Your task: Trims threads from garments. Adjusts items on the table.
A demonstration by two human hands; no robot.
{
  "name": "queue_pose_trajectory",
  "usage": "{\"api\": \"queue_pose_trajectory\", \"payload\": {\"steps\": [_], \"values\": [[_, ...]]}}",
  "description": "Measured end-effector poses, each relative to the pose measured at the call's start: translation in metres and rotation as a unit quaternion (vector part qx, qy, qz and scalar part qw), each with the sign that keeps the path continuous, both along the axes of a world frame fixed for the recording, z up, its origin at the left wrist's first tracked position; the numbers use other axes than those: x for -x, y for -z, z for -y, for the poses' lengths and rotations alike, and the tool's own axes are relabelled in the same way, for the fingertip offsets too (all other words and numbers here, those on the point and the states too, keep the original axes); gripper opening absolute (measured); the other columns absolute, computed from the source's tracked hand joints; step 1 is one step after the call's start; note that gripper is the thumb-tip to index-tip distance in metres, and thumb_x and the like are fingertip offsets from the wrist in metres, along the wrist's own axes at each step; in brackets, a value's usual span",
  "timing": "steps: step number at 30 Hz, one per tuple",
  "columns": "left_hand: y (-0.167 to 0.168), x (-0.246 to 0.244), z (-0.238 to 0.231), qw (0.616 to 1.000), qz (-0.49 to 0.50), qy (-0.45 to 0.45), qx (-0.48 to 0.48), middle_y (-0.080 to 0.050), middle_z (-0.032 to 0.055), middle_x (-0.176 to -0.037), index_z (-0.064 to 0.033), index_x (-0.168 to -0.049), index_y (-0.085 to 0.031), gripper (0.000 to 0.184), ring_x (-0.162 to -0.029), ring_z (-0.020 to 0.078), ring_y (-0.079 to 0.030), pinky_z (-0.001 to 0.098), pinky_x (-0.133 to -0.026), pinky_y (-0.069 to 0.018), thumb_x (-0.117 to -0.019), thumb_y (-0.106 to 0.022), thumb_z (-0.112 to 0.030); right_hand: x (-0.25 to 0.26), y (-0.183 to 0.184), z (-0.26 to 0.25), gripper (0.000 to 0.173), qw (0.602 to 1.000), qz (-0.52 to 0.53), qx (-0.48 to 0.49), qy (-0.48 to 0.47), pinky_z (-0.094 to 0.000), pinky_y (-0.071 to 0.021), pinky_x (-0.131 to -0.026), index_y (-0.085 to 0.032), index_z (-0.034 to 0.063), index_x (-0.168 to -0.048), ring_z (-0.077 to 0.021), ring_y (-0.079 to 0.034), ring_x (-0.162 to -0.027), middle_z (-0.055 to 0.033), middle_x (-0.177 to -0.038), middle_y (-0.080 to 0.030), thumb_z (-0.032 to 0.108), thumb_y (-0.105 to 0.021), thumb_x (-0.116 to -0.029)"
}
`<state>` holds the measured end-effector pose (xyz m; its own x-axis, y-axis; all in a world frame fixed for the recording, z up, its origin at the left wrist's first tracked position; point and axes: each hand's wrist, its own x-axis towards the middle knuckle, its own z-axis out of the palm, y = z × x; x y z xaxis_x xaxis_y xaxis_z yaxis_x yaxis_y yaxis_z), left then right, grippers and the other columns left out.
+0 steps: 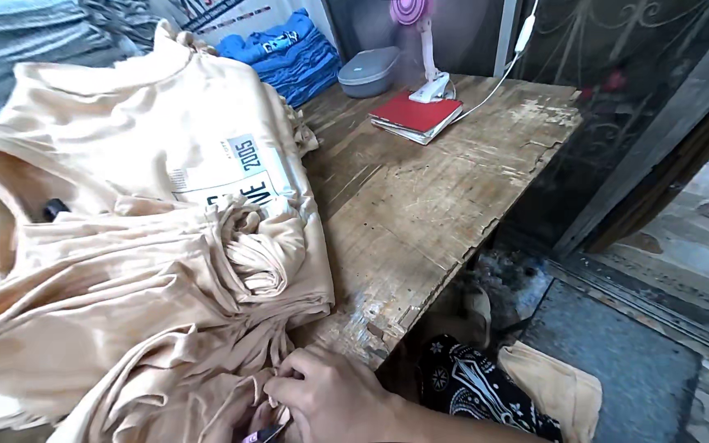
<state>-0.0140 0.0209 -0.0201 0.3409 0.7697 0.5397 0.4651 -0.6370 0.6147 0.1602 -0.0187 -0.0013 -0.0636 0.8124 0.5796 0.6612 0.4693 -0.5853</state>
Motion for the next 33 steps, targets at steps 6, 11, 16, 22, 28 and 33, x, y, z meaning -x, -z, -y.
{"api": "queue_pose_trajectory", "payload": {"steps": [6,11,16,22,28,33], "values": [[-0.002,-0.001,0.003,1.000,0.000,-0.009,-0.008,-0.070,0.0125,-0.091,0.0109,-0.108,-0.067,0.021,-0.079,0.0071,-0.066,0.0239,-0.074,-0.0574,-0.0984,-0.062,-0.007,-0.001,0.000,0.001,0.024,1.000,-0.006,-0.006,-0.006,-0.0368,-0.0586,-0.089,-0.076,0.0066,-0.110,-0.0277,-0.069,-0.102,-0.0138,-0.107,-0.070,0.000,-0.060,-0.0943],[-0.005,-0.003,0.007,1.000,0.010,-0.020,-0.015,-0.073,0.0076,-0.096,0.0069,-0.110,-0.068,0.023,-0.084,0.0005,-0.068,0.0190,-0.078,-0.0589,-0.0962,-0.065,-0.010,-0.003,-0.005,0.006,0.021,0.999,-0.051,-0.011,0.017,-0.0334,-0.0602,-0.087,-0.078,0.0074,-0.110,-0.0219,-0.071,-0.098,-0.0111,-0.104,-0.072,0.003,-0.062,-0.0961],[-0.014,-0.002,0.013,0.992,0.122,0.005,0.037,-0.074,-0.0026,-0.089,-0.0010,-0.111,-0.070,0.020,-0.073,0.0025,-0.069,0.0203,-0.066,-0.0597,-0.0937,-0.071,-0.010,-0.007,0.000,0.027,0.020,0.986,-0.076,-0.054,0.141,-0.0249,-0.0617,-0.072,-0.081,0.0139,-0.105,-0.0096,-0.071,-0.079,-0.0020,-0.089,-0.074,0.009,-0.066,-0.0937],[-0.012,0.011,0.026,0.993,0.120,0.004,0.015,-0.071,0.0004,-0.096,-0.0032,-0.125,-0.066,0.047,-0.082,0.0067,-0.068,0.0224,-0.070,-0.0604,-0.0829,-0.083,-0.016,-0.039,-0.009,0.073,0.013,0.986,-0.146,-0.009,0.079,-0.0187,-0.0616,-0.065,-0.080,0.0058,-0.096,-0.0045,-0.070,-0.072,-0.0054,-0.089,-0.074,0.005,-0.068,-0.0936],[-0.021,-0.017,0.033,0.950,-0.067,-0.127,-0.276,-0.070,-0.0026,-0.094,-0.0268,-0.106,-0.078,0.014,-0.087,0.0161,-0.059,0.0365,-0.082,-0.0434,-0.0937,-0.070,-0.027,-0.043,-0.014,0.084,0.009,0.980,-0.193,0.014,0.048,-0.0187,-0.0625,-0.065,-0.079,0.0033,-0.096,-0.0038,-0.071,-0.073,-0.0055,-0.090,-0.074,0.005,-0.071,-0.0941],[-0.008,-0.022,0.021,0.925,-0.093,-0.128,-0.346,-0.072,0.0000,-0.098,-0.0231,-0.107,-0.077,0.017,-0.089,0.0190,-0.060,0.0377,-0.083,-0.0434,-0.0947,-0.067,-0.019,-0.042,-0.014,0.080,0.008,0.974,-0.219,0.029,0.042,-0.0196,-0.0631,-0.063,-0.080,0.0037,-0.096,-0.0044,-0.071,-0.071,-0.0050,-0.091,-0.074,0.004,-0.072,-0.0929]]}}
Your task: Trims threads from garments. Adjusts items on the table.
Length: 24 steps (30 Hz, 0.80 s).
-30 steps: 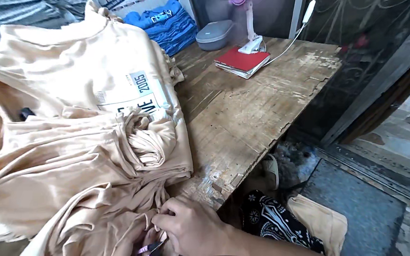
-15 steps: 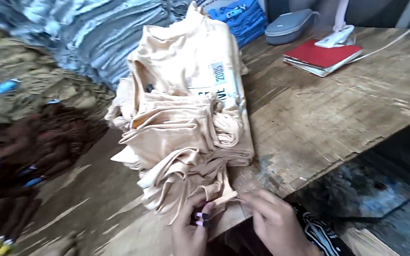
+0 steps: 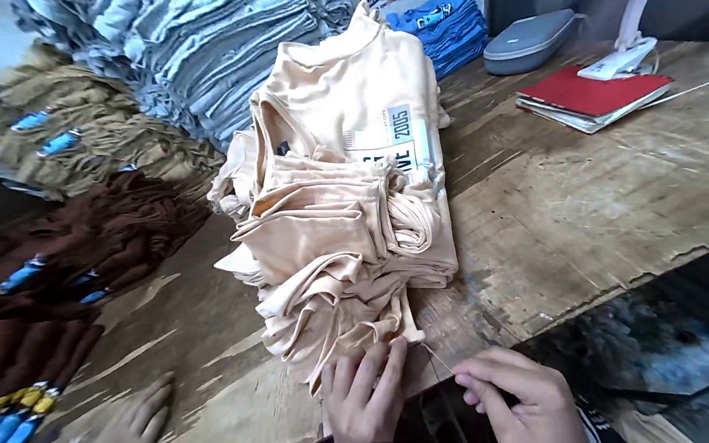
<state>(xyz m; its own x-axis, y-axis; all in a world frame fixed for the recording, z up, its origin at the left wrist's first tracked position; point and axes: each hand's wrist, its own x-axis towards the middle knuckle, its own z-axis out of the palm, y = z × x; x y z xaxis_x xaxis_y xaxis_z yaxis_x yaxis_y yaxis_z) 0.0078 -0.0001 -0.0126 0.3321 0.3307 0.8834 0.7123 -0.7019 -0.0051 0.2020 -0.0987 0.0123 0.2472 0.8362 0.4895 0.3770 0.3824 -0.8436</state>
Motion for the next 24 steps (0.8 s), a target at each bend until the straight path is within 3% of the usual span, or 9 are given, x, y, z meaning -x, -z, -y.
{"api": "queue_pose_trajectory", "payload": {"steps": [4,8,10,12,15,17,19,21,24], "values": [[-0.003,0.006,0.007,1.000,0.006,0.004,0.002,-0.067,-0.0030,-0.097,-0.0246,-0.110,-0.074,0.016,-0.090,0.0168,-0.054,0.0341,-0.086,-0.0388,-0.0962,-0.066,-0.021,-0.004,-0.002,-0.002,0.008,1.000,-0.011,0.013,-0.024,-0.0200,-0.0631,-0.063,-0.080,0.0034,-0.097,-0.0048,-0.071,-0.071,-0.0054,-0.091,-0.074,0.005,-0.073,-0.0930],[-0.005,-0.007,0.004,0.999,-0.030,0.007,0.015,-0.072,0.0003,-0.098,-0.0221,-0.110,-0.076,0.017,-0.088,0.0195,-0.061,0.0380,-0.081,-0.0443,-0.0950,-0.069,-0.022,-0.001,-0.005,-0.001,0.009,0.998,0.021,0.025,-0.050,-0.0203,-0.0627,-0.068,-0.081,0.0042,-0.097,-0.0055,-0.072,-0.074,-0.0062,-0.091,-0.075,0.005,-0.072,-0.0931],[-0.007,-0.006,0.004,0.999,-0.037,0.003,0.022,-0.072,0.0010,-0.096,-0.0213,-0.107,-0.078,0.015,-0.086,0.0201,-0.061,0.0390,-0.079,-0.0439,-0.0947,-0.069,-0.022,-0.003,-0.009,0.000,0.011,0.990,0.118,0.074,-0.023,-0.0246,-0.0588,-0.066,-0.082,0.0105,-0.094,-0.0077,-0.069,-0.072,-0.0030,-0.085,-0.074,0.018,-0.074,-0.0933],[-0.012,-0.002,0.008,0.999,-0.030,-0.022,0.037,-0.072,0.0014,-0.093,-0.0222,-0.105,-0.078,0.015,-0.083,0.0204,-0.061,0.0394,-0.078,-0.0446,-0.0949,-0.067,-0.022,-0.001,-0.013,-0.001,0.033,0.969,0.214,0.116,0.036,-0.0354,-0.0554,-0.057,-0.080,0.0104,-0.086,-0.0162,-0.065,-0.064,-0.0045,-0.074,-0.069,0.044,-0.076,-0.0897],[-0.013,0.003,0.012,0.997,-0.002,-0.043,0.064,-0.070,0.0033,-0.093,-0.0217,-0.110,-0.076,0.018,-0.081,0.0211,-0.060,0.0398,-0.077,-0.0446,-0.0957,-0.066,-0.024,0.011,-0.015,-0.015,0.051,0.938,0.293,0.102,0.152,-0.0376,-0.0551,-0.054,-0.080,0.0148,-0.092,-0.0190,-0.068,-0.070,-0.0025,-0.078,-0.068,0.064,-0.073,-0.0822],[-0.013,0.004,0.013,0.997,0.012,-0.040,0.072,-0.071,0.0050,-0.099,-0.0200,-0.122,-0.073,0.028,-0.082,0.0218,-0.061,0.0406,-0.076,-0.0443,-0.0957,-0.067,-0.030,0.021,-0.004,-0.035,0.048,0.924,0.318,0.068,0.203,-0.0365,-0.0553,-0.053,-0.081,0.0196,-0.098,-0.0184,-0.068,-0.075,-0.0004,-0.085,-0.069,0.062,-0.071,-0.0800],[-0.016,0.005,0.015,0.996,0.010,-0.037,0.078,-0.070,0.0055,-0.107,-0.0192,-0.130,-0.065,0.042,-0.084,0.0218,-0.061,0.0409,-0.077,-0.0442,-0.0941,-0.070,-0.040,0.025,0.005,-0.048,0.024,0.930,0.309,0.049,0.194,-0.0348,-0.0561,-0.054,-0.081,0.0217,-0.090,-0.0168,-0.069,-0.075,0.0011,-0.083,-0.068,0.042,-0.071,-0.0840],[-0.020,0.009,0.018,0.996,-0.001,-0.021,0.085,-0.069,0.0033,-0.107,-0.0232,-0.126,-0.068,0.033,-0.087,0.0209,-0.060,0.0403,-0.080,-0.0429,-0.0950,-0.070,-0.034,0.022,0.006,-0.046,0.015,0.952,0.262,0.044,0.152,-0.0301,-0.0566,-0.055,-0.081,0.0226,-0.083,-0.0110,-0.067,-0.071,0.0038,-0.079,-0.066,0.030,-0.069,-0.0884],[-0.020,0.019,0.022,0.998,-0.020,-0.017,0.062,-0.068,-0.0023,-0.093,-0.0244,-0.111,-0.075,0.018,-0.088,0.0170,-0.056,0.0352,-0.084,-0.0385,-0.0964,-0.064,-0.020,0.014,-0.007,-0.025,0.014,0.964,0.227,0.094,0.099,-0.0305,-0.0555,-0.056,-0.082,0.0207,-0.087,-0.0113,-0.064,-0.068,0.0016,-0.080,-0.066,0.029,-0.071,-0.0897]]}}
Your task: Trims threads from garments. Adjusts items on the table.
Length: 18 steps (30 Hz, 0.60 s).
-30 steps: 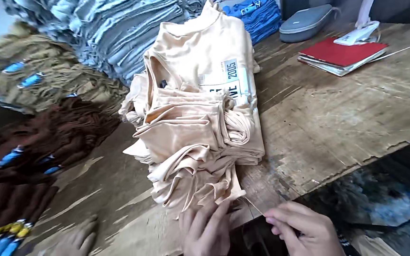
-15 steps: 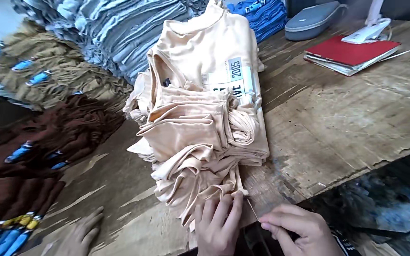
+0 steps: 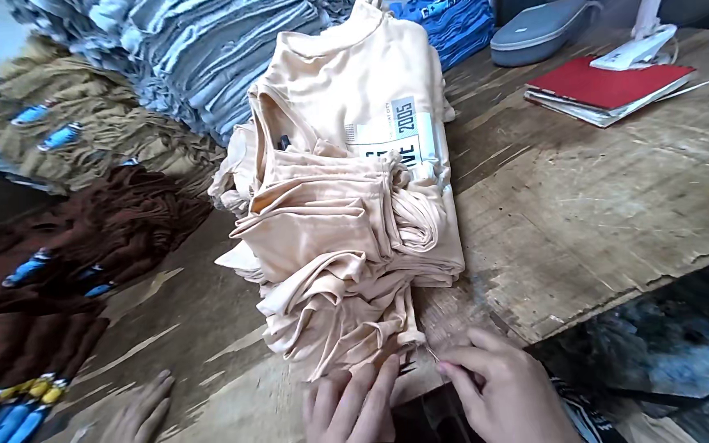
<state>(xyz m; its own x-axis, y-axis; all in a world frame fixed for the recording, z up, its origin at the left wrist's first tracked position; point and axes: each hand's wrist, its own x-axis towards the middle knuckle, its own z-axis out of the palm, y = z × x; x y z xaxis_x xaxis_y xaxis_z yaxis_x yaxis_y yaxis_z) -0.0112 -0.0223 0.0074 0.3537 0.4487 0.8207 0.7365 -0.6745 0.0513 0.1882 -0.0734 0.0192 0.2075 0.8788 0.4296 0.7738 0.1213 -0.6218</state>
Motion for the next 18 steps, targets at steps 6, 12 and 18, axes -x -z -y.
{"api": "queue_pose_trajectory", "payload": {"steps": [6,12,18], "values": [[0.004,-0.003,-0.005,0.999,0.022,-0.044,-0.017,-0.068,-0.0002,-0.093,-0.0232,-0.111,-0.074,0.020,-0.087,0.0187,-0.057,0.0370,-0.081,-0.0404,-0.0968,-0.062,-0.018,0.015,-0.002,-0.006,0.041,0.987,0.093,-0.108,0.069,-0.0398,-0.0565,-0.070,-0.076,0.0190,-0.085,-0.0239,-0.068,-0.087,-0.0056,-0.100,-0.072,0.060,-0.076,-0.0809],[0.006,-0.007,-0.005,0.998,0.009,-0.045,-0.037,-0.070,-0.0033,-0.090,-0.0236,-0.104,-0.075,0.018,-0.086,0.0166,-0.056,0.0365,-0.081,-0.0365,-0.0976,-0.060,-0.017,0.028,0.015,-0.032,0.011,0.975,0.092,-0.185,0.084,-0.0366,-0.0522,-0.069,-0.080,0.0231,-0.081,-0.0165,-0.065,-0.083,0.0026,-0.098,-0.073,0.027,-0.071,-0.0848],[0.011,-0.014,-0.011,0.998,-0.003,-0.023,-0.061,-0.069,-0.0017,-0.092,-0.0228,-0.107,-0.077,0.017,-0.087,0.0170,-0.056,0.0361,-0.084,-0.0377,-0.0955,-0.066,-0.018,0.023,0.013,-0.013,0.010,0.980,0.042,-0.184,0.061,-0.0320,-0.0504,-0.075,-0.078,0.0244,-0.078,-0.0128,-0.063,-0.088,0.0032,-0.102,-0.073,0.028,-0.071,-0.0849]]}}
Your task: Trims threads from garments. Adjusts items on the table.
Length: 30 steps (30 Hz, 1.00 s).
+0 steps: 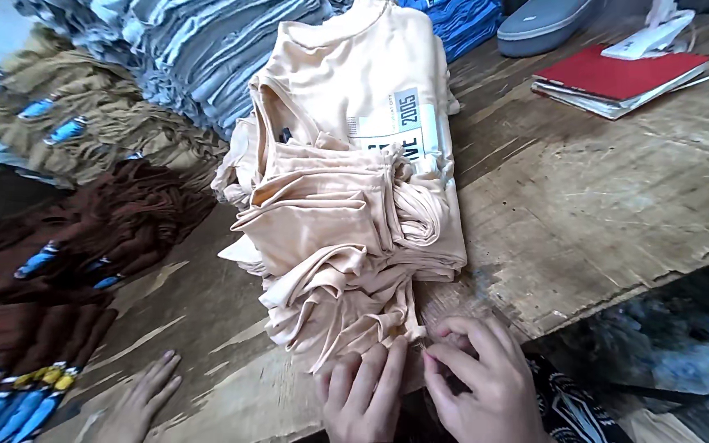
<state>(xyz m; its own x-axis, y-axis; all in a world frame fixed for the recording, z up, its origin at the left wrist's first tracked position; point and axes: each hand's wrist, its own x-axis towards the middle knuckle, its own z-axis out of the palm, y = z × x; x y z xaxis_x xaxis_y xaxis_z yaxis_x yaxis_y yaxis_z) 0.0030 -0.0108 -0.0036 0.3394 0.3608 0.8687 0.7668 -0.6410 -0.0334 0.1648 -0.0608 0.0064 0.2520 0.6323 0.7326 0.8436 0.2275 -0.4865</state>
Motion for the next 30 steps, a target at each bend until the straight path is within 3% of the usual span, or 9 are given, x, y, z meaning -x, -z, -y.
{"api": "queue_pose_trajectory", "payload": {"steps": [4,8,12,14,16,22,25,27,30], "values": [[0.006,-0.001,-0.009,1.000,0.001,0.014,-0.005,-0.073,-0.0014,-0.098,-0.0232,-0.105,-0.078,0.015,-0.085,0.0170,-0.058,0.0375,-0.081,-0.0395,-0.0942,-0.069,-0.020,-0.002,-0.005,0.006,0.009,0.999,-0.020,0.023,-0.022,-0.0313,-0.0507,-0.077,-0.079,0.0246,-0.078,-0.0110,-0.063,-0.089,0.0054,-0.101,-0.073,0.027,-0.072,-0.0842],[0.004,0.000,-0.004,1.000,0.003,-0.005,-0.010,-0.069,-0.0023,-0.093,-0.0231,-0.106,-0.075,0.014,-0.086,0.0165,-0.055,0.0360,-0.084,-0.0363,-0.0966,-0.066,-0.019,-0.011,-0.017,0.017,0.008,0.989,0.015,0.144,-0.008,-0.0400,-0.0490,-0.081,-0.078,0.0264,-0.076,-0.0147,-0.065,-0.092,0.0074,-0.100,-0.073,0.033,-0.075,-0.0799],[0.009,-0.004,-0.006,1.000,-0.003,0.003,-0.019,-0.070,-0.0019,-0.095,-0.0228,-0.108,-0.076,0.017,-0.087,0.0173,-0.056,0.0365,-0.085,-0.0383,-0.0960,-0.066,-0.019,-0.008,-0.007,-0.002,0.041,0.987,0.055,0.138,0.057,-0.0478,-0.0532,-0.077,-0.081,0.0235,-0.091,-0.0228,-0.068,-0.090,0.0011,-0.101,-0.074,0.060,-0.076,-0.0732],[0.008,-0.006,-0.007,1.000,0.009,0.004,-0.019,-0.072,-0.0018,-0.095,-0.0220,-0.105,-0.078,0.016,-0.085,0.0171,-0.058,0.0366,-0.081,-0.0394,-0.0950,-0.066,-0.017,-0.004,0.003,-0.015,0.029,0.991,0.051,0.113,0.045,-0.0486,-0.0504,-0.078,-0.082,0.0235,-0.092,-0.0218,-0.068,-0.090,0.0020,-0.100,-0.074,0.047,-0.076,-0.0764],[0.003,-0.006,-0.005,1.000,0.019,0.000,-0.015,-0.073,-0.0020,-0.095,-0.0217,-0.102,-0.078,0.013,-0.085,0.0169,-0.057,0.0364,-0.082,-0.0379,-0.0947,-0.068,-0.018,-0.004,0.006,-0.016,0.010,0.996,0.023,0.082,0.021,-0.0443,-0.0498,-0.078,-0.081,0.0259,-0.080,-0.0161,-0.067,-0.087,0.0074,-0.095,-0.074,0.032,-0.073,-0.0805],[0.006,-0.005,-0.002,0.999,-0.033,0.028,0.008,-0.071,-0.0027,-0.100,-0.0252,-0.113,-0.074,0.019,-0.089,0.0170,-0.059,0.0372,-0.086,-0.0410,-0.0970,-0.065,-0.021,-0.011,0.004,0.002,0.011,0.997,-0.031,0.063,-0.022,-0.0374,-0.0506,-0.078,-0.082,0.0265,-0.082,-0.0113,-0.064,-0.084,0.0078,-0.093,-0.073,0.032,-0.073,-0.0865],[0.006,-0.010,-0.007,0.999,-0.010,0.050,0.011,-0.073,-0.0033,-0.099,-0.0248,-0.109,-0.077,0.017,-0.085,0.0159,-0.058,0.0360,-0.080,-0.0418,-0.0957,-0.066,-0.021,-0.012,-0.001,0.006,0.009,0.996,-0.042,0.061,-0.039,-0.0372,-0.0513,-0.079,-0.083,0.0234,-0.083,-0.0129,-0.065,-0.085,0.0048,-0.092,-0.073,0.026,-0.075,-0.0864],[-0.002,-0.002,-0.001,0.999,0.031,0.007,0.041,-0.074,-0.0032,-0.098,-0.0247,-0.107,-0.077,0.015,-0.085,0.0160,-0.062,0.0368,-0.079,-0.0462,-0.0951,-0.068,-0.023,-0.018,-0.008,0.011,0.009,0.994,-0.046,0.090,-0.051,-0.0409,-0.0507,-0.082,-0.084,0.0230,-0.083,-0.0151,-0.066,-0.087,0.0034,-0.094,-0.074,0.027,-0.077,-0.0867],[-0.016,0.036,0.007,0.976,0.117,-0.116,0.144,-0.075,0.0150,-0.104,-0.0029,-0.115,-0.074,0.027,-0.093,0.0302,-0.070,0.0484,-0.084,-0.0543,-0.0908,-0.065,-0.011,-0.039,-0.020,0.018,0.019,0.983,-0.026,0.171,-0.056,-0.0510,-0.0481,-0.089,-0.084,0.0238,-0.092,-0.0233,-0.067,-0.100,-0.0015,-0.109,-0.075,0.041,-0.077,-0.0878]]}}
